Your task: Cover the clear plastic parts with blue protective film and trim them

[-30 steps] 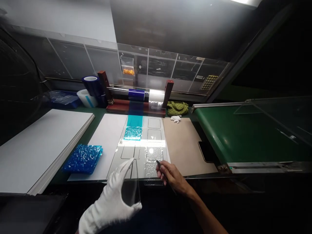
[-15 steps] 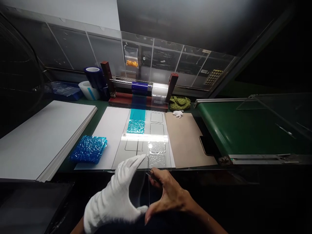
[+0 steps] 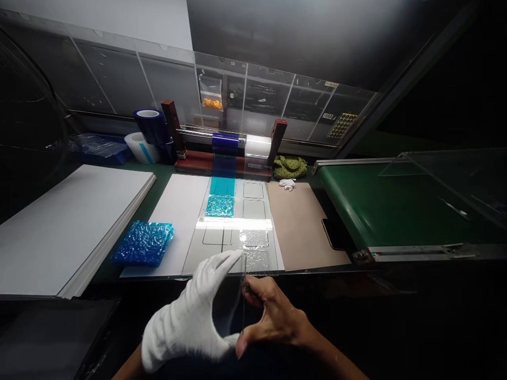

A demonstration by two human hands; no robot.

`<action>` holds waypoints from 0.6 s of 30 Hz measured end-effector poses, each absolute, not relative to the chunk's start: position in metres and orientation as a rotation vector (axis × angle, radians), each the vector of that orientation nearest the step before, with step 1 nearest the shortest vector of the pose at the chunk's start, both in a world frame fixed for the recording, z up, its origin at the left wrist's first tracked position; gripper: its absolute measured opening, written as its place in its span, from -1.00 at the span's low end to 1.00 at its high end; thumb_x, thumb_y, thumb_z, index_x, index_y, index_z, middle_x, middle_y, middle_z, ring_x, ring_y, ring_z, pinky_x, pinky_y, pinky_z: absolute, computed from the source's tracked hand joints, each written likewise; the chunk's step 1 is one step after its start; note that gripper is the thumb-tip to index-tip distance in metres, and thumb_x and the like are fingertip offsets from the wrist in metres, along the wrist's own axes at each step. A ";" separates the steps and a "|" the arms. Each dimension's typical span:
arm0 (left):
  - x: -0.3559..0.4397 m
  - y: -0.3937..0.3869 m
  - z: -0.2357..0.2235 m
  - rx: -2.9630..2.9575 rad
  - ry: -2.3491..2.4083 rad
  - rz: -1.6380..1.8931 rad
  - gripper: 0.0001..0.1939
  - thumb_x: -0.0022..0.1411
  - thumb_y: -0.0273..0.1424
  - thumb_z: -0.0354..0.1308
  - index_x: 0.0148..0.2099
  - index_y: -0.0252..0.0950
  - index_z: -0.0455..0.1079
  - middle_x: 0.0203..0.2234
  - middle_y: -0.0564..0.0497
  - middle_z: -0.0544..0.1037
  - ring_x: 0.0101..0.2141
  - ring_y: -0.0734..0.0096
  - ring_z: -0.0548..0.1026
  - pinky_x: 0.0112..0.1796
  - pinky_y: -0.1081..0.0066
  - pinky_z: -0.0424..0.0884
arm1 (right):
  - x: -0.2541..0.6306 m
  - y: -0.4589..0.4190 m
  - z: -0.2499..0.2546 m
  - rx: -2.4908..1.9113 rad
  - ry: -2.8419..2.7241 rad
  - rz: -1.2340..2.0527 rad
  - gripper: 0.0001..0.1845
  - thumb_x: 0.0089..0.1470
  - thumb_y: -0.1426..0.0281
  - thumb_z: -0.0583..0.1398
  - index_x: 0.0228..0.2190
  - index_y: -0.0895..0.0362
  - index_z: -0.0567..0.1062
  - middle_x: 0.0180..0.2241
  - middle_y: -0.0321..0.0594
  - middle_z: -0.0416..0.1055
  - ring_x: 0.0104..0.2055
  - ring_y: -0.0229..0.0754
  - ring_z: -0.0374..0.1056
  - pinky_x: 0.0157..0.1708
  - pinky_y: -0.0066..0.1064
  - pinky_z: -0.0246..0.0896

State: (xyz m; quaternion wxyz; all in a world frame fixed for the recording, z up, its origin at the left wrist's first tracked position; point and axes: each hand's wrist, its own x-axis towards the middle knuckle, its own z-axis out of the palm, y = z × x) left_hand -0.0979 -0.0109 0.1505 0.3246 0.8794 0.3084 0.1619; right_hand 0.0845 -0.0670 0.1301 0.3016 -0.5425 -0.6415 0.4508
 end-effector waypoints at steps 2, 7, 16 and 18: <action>-0.097 -0.009 0.152 2.302 0.787 0.394 0.13 -0.13 0.04 0.22 0.33 -0.22 -0.29 0.22 -0.18 0.06 0.20 -0.01 0.09 0.15 0.05 0.17 | 0.083 -0.068 0.130 -1.436 -1.670 1.211 -0.21 -0.65 -0.11 0.38 -0.59 0.09 0.06 -0.56 -0.45 -0.01 -0.52 -0.40 -0.12 -0.62 -0.51 -0.21; -0.099 -0.007 0.151 2.311 0.774 0.402 0.12 -0.12 0.06 0.21 0.33 -0.22 -0.29 0.23 -0.14 0.04 0.21 0.06 0.06 0.18 0.13 0.13 | 0.082 -0.068 0.124 -1.370 -1.672 1.233 -0.25 -0.54 -0.13 0.35 -0.61 0.10 0.07 -0.59 -0.47 -0.04 -0.54 -0.42 -0.14 -0.61 -0.50 -0.24; -0.091 -0.002 0.122 2.463 1.195 0.482 0.17 -0.22 0.07 0.22 0.32 -0.26 -0.24 0.16 -0.21 0.16 0.16 -0.03 0.15 0.10 0.05 0.20 | 0.105 -0.057 0.106 -1.408 -1.629 1.036 -0.29 -0.36 -0.11 0.31 -0.29 0.11 0.30 -0.45 -0.37 0.18 -0.46 -0.32 0.06 -0.49 -0.49 0.08; -0.087 0.002 0.112 2.456 1.406 0.428 0.20 -0.27 0.04 0.24 0.32 -0.29 -0.22 0.17 -0.23 0.16 0.16 -0.08 0.14 0.08 0.01 0.18 | 0.134 -0.042 0.085 -1.631 -1.618 0.833 -0.39 -0.05 -0.01 0.17 -0.09 0.14 0.27 -0.39 -0.31 0.23 -0.40 -0.26 0.16 -0.42 -0.45 0.15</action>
